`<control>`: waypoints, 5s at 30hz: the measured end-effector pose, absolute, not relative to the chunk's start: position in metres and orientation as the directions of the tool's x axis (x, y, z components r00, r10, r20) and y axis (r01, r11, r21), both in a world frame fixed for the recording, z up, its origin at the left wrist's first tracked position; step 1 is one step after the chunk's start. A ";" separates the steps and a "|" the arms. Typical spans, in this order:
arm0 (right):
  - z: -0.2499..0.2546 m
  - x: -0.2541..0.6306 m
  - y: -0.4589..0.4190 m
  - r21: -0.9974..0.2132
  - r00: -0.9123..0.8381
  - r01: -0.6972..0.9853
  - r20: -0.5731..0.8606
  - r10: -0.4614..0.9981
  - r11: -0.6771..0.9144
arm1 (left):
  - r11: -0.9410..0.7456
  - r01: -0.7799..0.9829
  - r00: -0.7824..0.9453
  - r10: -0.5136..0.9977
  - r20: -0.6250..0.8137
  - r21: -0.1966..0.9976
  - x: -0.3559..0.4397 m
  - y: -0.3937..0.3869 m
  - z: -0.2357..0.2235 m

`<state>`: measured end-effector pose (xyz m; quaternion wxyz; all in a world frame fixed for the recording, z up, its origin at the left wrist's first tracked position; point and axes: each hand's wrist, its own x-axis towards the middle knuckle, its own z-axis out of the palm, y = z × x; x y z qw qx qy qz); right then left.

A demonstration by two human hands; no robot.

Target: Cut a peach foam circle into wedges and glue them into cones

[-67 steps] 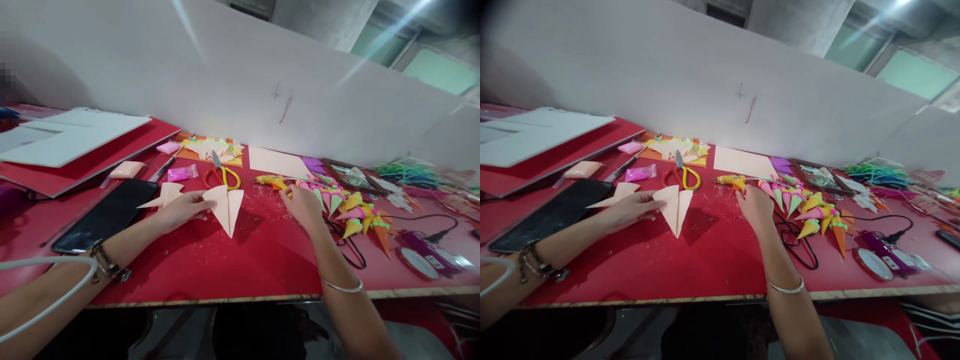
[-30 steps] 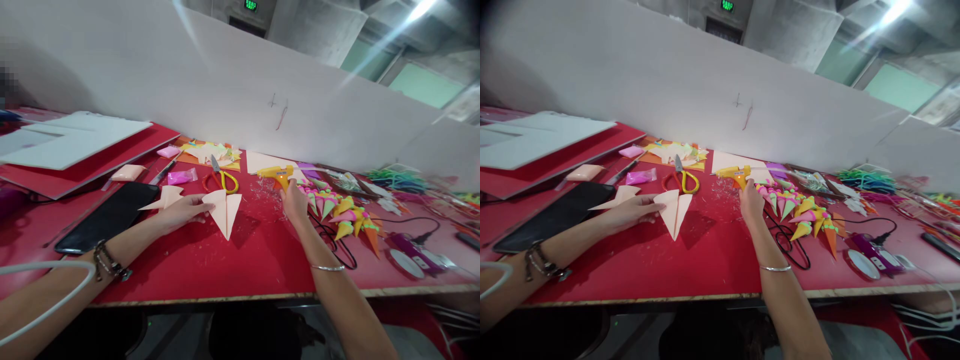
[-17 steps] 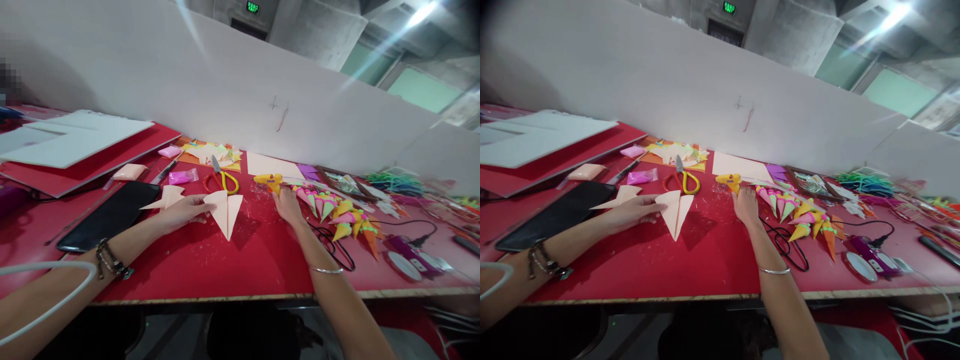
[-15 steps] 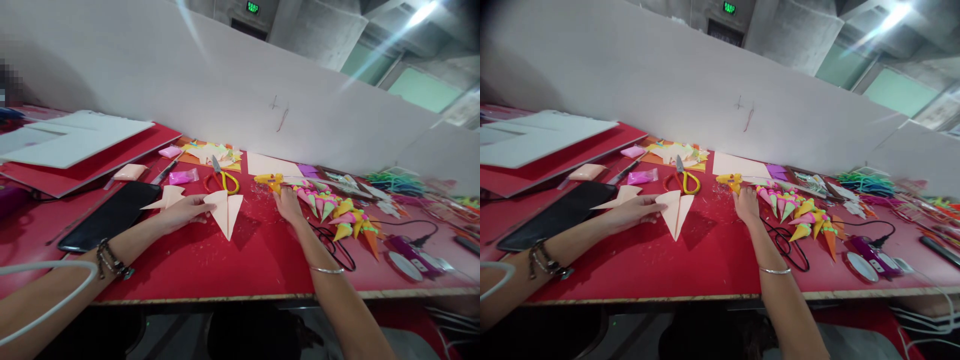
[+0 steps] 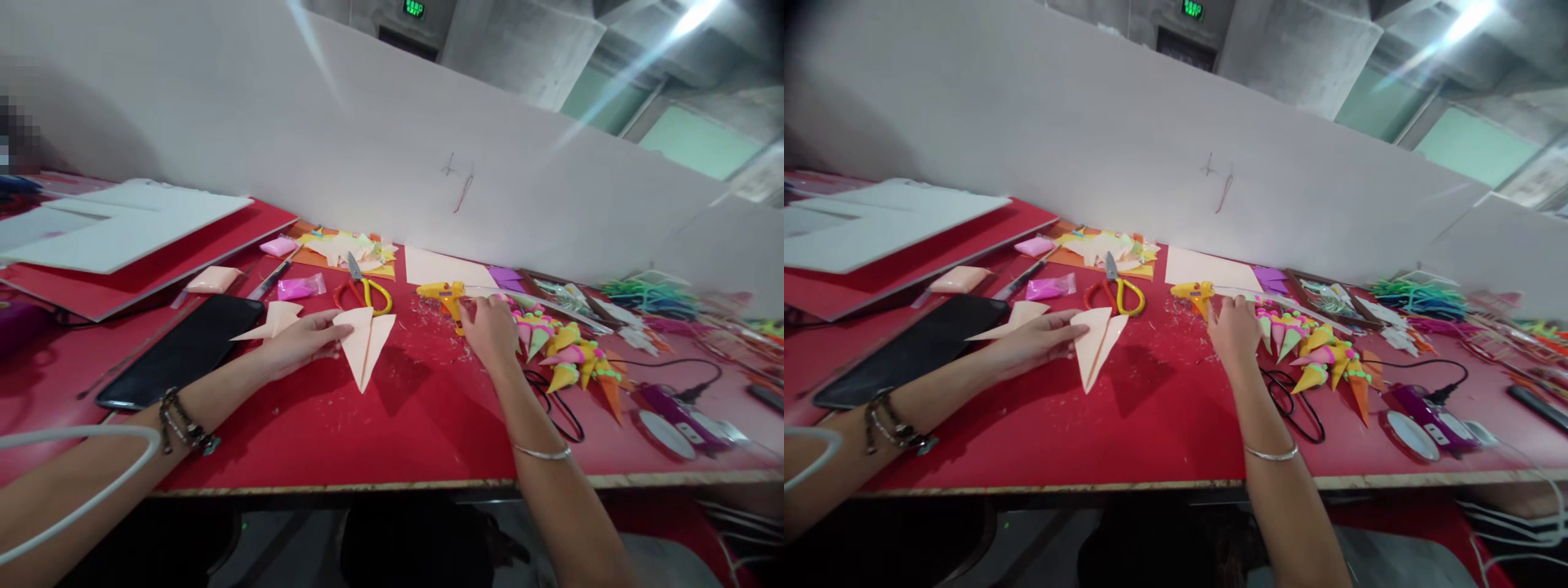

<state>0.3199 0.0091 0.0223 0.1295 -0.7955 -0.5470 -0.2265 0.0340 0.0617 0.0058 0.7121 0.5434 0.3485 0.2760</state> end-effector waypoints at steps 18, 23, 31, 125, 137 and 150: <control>0.005 0.229 -0.007 -0.997 -0.430 0.047 -0.078 0.900 -0.064 | 0.189 0.069 0.694 0.696 -0.183 0.979 0.042 0.049 0.005; 0.000 0.227 -0.005 -0.998 -0.351 0.052 -0.061 0.934 -0.046 | 0.344 -0.053 0.712 0.671 -0.206 0.937 0.044 0.051 0.002; -0.005 0.222 -0.002 -0.981 -0.217 -0.126 -0.120 0.969 -0.150 | 0.020 0.011 0.740 0.673 -0.021 1.000 0.043 0.054 0.001; 0.006 0.241 -0.005 -0.937 -0.222 0.308 0.095 0.970 0.162 | -0.497 0.469 0.510 0.827 0.236 0.730 0.020 0.063 0.017; 0.013 0.232 -0.013 -0.831 -0.423 0.456 0.113 0.899 0.320 | -0.434 0.391 0.810 0.581 -0.079 0.812 0.039 0.019 0.013; 0.034 0.234 0.022 -0.706 -0.152 0.668 0.182 0.972 0.237 | -0.301 0.252 0.624 0.777 0.084 0.920 0.026 0.037 0.015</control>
